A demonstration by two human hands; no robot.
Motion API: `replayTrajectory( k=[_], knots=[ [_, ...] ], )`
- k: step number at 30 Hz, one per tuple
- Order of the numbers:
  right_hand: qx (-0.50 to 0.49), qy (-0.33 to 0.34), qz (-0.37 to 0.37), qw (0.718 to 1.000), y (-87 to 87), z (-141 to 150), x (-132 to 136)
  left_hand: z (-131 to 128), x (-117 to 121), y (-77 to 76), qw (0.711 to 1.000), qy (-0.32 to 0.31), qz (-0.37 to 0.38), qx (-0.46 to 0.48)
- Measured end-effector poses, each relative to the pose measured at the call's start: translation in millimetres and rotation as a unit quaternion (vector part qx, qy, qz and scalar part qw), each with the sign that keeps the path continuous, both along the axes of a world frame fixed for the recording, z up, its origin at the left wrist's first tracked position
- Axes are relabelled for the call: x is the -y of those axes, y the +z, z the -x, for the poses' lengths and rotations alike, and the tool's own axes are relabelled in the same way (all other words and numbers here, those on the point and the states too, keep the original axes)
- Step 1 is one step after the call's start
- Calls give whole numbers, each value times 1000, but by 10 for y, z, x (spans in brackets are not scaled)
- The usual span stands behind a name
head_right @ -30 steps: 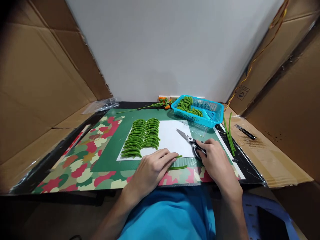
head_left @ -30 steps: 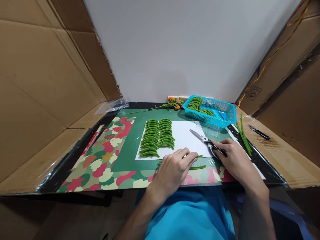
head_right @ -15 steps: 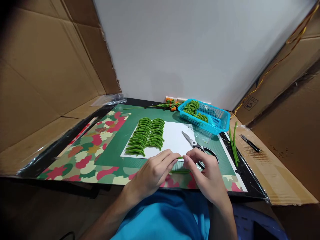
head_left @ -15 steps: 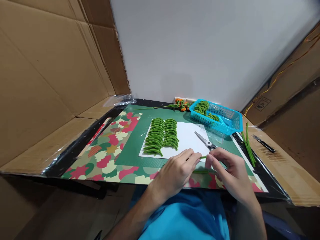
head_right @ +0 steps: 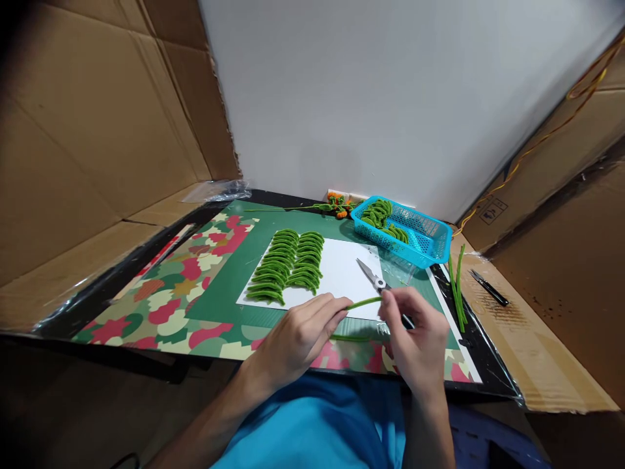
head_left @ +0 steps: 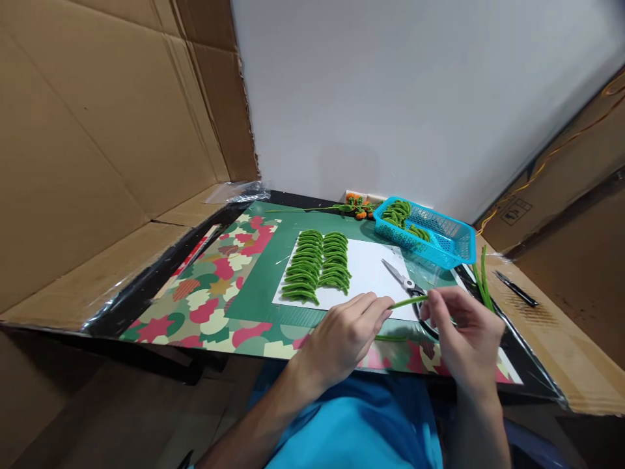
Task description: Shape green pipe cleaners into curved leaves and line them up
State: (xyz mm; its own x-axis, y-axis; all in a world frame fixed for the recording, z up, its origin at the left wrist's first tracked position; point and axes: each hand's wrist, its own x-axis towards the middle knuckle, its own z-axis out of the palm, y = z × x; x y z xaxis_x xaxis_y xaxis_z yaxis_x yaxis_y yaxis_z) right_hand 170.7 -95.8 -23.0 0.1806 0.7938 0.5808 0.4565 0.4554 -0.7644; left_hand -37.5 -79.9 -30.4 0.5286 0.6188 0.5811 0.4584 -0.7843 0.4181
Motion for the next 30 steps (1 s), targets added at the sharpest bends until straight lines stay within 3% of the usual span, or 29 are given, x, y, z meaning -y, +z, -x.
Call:
replayTrajectory(
  k=[6, 11, 13, 16, 23, 26, 30],
  knots=[
    [-14, -190, -107, 976, -113, -154, -66, -3, -25, -43, 999, 17, -30, 1],
    [-32, -261, -153, 952, -149, -129, -96, -1, -29, -73, 999, 27, -36, 2],
    [-67, -234, -167, 955, -126, -80, -96, 1, -31, -78, 999, 26, -38, 11],
    [-132, -136, -151, 970, -70, 15, -84, 6, -33, -70, 999, 18, -39, 25],
    [-190, 26, -30, 981, -13, 207, -78, 16, -29, -52, 999, -1, -29, 26],
    [-192, 45, -5, 980, -37, 244, -77, 16, -23, -53, 1000, 4, -22, 19],
    [-112, 9, -25, 993, -97, 252, -67, 10, -13, -35, 1000, 20, -6, 21]
  ],
)
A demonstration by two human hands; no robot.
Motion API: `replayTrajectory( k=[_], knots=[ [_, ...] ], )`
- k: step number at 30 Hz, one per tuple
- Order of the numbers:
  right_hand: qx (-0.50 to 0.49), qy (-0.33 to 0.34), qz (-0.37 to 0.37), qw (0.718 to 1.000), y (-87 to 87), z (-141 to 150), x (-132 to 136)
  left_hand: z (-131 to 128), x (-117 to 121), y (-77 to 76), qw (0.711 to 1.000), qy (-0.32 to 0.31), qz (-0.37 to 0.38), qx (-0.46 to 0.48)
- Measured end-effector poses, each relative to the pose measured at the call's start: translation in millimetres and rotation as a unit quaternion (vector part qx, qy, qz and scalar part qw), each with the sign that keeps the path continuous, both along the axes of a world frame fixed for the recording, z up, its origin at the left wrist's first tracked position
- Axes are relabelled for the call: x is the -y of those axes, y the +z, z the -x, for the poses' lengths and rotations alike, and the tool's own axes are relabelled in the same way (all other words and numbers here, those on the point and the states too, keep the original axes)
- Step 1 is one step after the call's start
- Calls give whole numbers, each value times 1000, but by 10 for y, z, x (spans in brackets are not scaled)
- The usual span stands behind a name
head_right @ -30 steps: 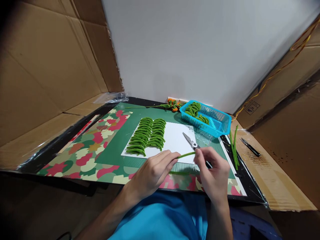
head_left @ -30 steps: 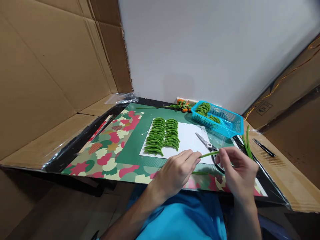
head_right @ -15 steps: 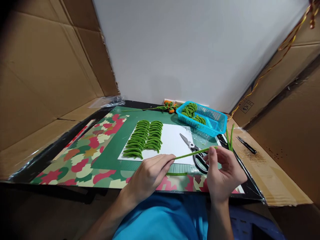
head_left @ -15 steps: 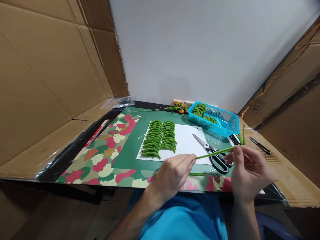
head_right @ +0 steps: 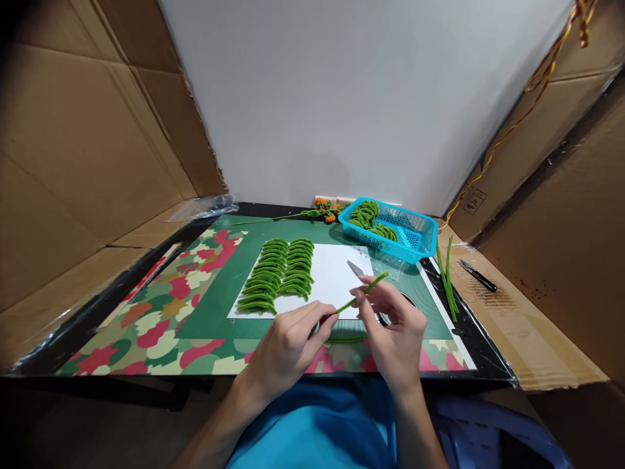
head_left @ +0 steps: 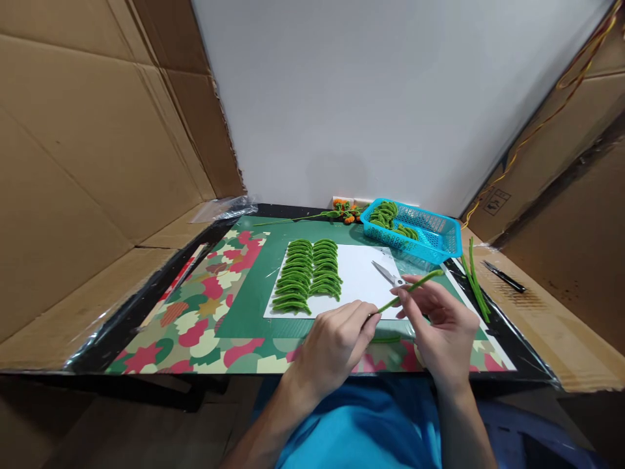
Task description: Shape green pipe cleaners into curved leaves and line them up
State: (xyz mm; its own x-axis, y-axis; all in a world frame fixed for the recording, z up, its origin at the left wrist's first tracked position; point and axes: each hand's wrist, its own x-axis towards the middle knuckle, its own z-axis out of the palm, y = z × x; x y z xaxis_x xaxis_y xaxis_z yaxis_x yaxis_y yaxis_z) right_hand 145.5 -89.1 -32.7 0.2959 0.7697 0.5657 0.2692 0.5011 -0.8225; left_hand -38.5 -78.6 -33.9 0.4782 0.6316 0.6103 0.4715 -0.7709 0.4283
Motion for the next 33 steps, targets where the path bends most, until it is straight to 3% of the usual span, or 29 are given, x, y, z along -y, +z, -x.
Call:
replayTrajectory(
  k=[3, 7, 13, 19, 22, 26, 33],
  knots=[
    [126, -23, -38, 991, -28, -24, -12, -6, 0, 12, 1000, 8, 5, -2],
    [262, -3, -76, 962, -54, -86, -43, -7, -1, 22, 1000, 14, -6, 11],
    [349, 6, -94, 933, -106, -174, -56, 10, 9, 10, 999, 14, -9, 39],
    [407, -17, -131, 904, -48, -159, -59, 13, 12, -27, 998, 32, 3, 57],
    [406, -20, -129, 904, -28, -143, -58, 14, 23, -5, 996, 39, 26, 71],
    [351, 19, -95, 931, -16, -133, -44, 30, 35, 19, 992, 57, 78, 84],
    [139, 75, -89, 983, -40, -141, -17, 48, 26, 10, 984, 59, 122, 111]
  ],
)
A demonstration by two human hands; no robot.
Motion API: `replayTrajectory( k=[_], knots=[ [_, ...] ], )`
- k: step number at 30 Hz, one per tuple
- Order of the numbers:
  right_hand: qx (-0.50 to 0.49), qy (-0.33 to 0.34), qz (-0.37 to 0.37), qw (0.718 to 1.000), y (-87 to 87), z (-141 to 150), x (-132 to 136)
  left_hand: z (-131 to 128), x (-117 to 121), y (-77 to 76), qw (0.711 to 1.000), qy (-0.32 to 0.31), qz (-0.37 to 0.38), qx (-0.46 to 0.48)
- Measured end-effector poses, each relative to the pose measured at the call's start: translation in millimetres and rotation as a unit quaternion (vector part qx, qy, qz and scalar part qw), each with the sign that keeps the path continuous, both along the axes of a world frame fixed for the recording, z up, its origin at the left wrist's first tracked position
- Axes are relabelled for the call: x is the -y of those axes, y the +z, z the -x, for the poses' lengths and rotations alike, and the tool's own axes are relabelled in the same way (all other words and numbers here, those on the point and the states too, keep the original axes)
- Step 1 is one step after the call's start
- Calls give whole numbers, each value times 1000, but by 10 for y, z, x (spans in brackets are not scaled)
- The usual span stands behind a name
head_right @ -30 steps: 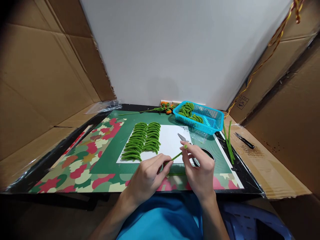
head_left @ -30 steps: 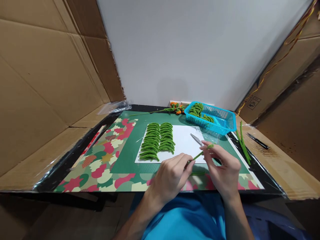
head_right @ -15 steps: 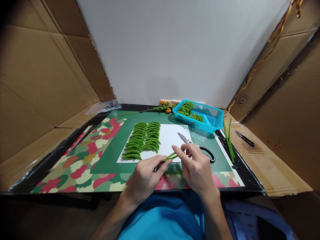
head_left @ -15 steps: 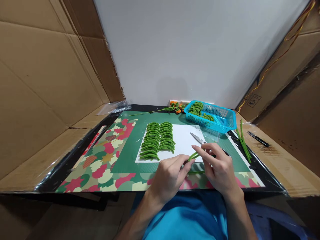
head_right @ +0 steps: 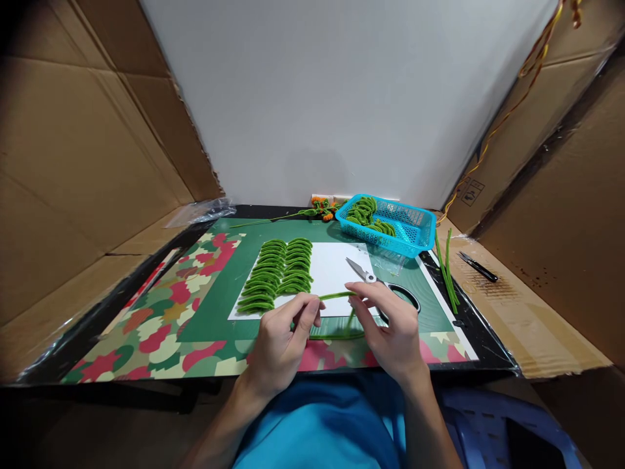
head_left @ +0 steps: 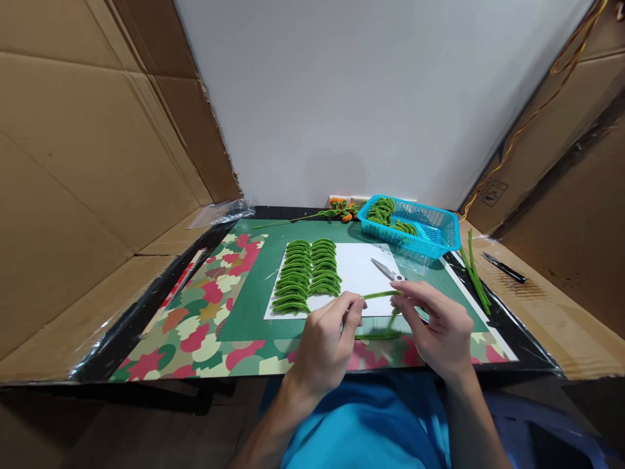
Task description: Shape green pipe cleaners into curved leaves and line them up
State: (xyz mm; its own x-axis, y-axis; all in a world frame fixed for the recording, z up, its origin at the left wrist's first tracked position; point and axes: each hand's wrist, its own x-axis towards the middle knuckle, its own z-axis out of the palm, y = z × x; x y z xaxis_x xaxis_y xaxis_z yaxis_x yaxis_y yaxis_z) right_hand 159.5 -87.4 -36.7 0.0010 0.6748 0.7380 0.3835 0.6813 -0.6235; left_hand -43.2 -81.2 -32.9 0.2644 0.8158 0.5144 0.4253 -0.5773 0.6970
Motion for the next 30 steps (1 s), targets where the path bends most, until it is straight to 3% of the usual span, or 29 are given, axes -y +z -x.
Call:
replayTrajectory(
  k=[9, 16, 23, 30],
  knots=[
    [-107, 47, 8, 993, 88, -17, 52, 5, 14, 39, 1000, -20, -14, -20],
    [-167, 175, 72, 968, 126, -84, 45, 2, -11, 37, 997, 26, -65, 39],
    [-268, 184, 203, 924, 36, -17, -2, -1, -12, 35, 999, -2, -27, 23],
    [-348, 149, 193, 905, 108, 62, -21, -2, -1, 38, 999, -31, -38, -4]
  ],
)
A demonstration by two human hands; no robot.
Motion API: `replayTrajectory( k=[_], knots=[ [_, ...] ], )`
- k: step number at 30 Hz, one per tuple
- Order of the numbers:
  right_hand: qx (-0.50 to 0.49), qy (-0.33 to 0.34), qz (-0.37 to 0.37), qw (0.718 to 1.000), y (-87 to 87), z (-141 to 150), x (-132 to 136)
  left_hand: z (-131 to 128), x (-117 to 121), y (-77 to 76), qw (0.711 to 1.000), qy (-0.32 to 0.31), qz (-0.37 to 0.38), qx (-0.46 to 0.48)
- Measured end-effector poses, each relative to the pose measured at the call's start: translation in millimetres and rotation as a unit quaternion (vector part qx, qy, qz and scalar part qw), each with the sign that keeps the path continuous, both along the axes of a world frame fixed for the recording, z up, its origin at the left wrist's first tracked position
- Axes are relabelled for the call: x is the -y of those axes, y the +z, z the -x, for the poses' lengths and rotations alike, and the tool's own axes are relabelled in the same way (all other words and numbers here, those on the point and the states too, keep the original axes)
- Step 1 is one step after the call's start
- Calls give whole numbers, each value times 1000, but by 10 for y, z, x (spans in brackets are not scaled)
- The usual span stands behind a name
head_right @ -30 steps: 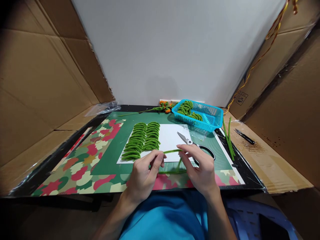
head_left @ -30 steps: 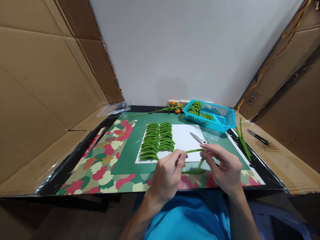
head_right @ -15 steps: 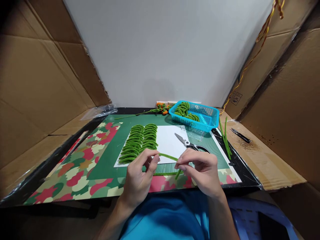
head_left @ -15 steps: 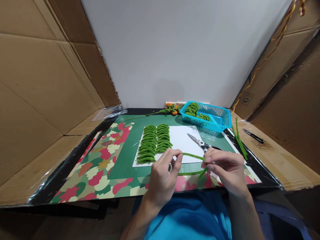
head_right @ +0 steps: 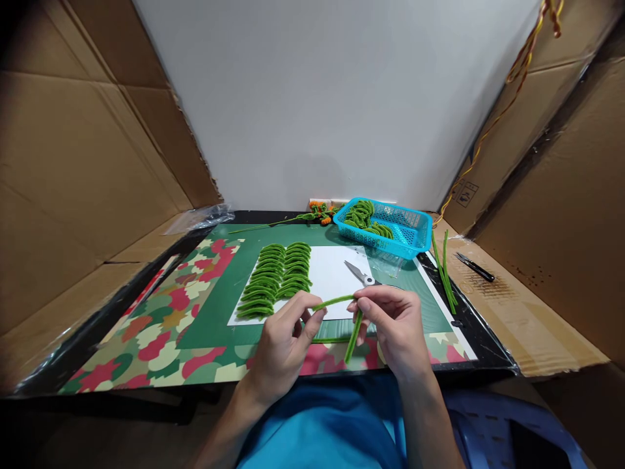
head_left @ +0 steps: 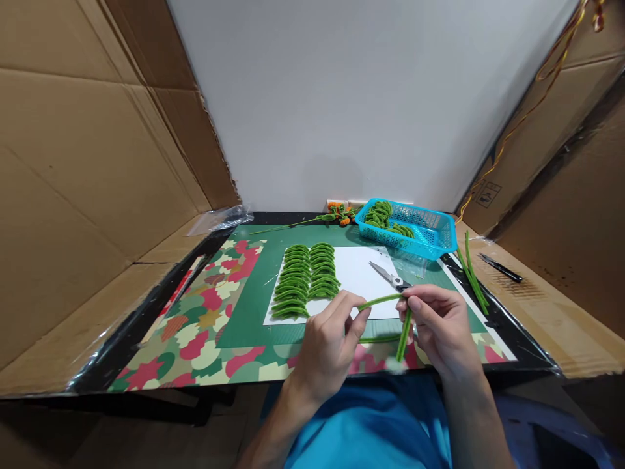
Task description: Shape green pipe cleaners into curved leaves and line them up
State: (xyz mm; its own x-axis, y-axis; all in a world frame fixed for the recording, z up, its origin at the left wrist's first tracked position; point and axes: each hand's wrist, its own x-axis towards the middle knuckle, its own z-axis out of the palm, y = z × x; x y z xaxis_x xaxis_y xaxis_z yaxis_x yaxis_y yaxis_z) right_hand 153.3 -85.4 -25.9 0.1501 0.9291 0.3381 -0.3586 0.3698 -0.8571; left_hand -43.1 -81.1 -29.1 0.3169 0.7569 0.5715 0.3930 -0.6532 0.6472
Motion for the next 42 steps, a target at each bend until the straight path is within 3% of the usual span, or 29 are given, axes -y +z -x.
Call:
replayTrajectory(
  k=[13, 42],
  knots=[
    [25, -41, 47, 998, -42, -201, 0, -29, 19, -42, 999, 17, -40, -16],
    [0, 1, 47, 999, -56, -152, 0, 11, 32, -39, 997, 12, -70, 28]
  ],
)
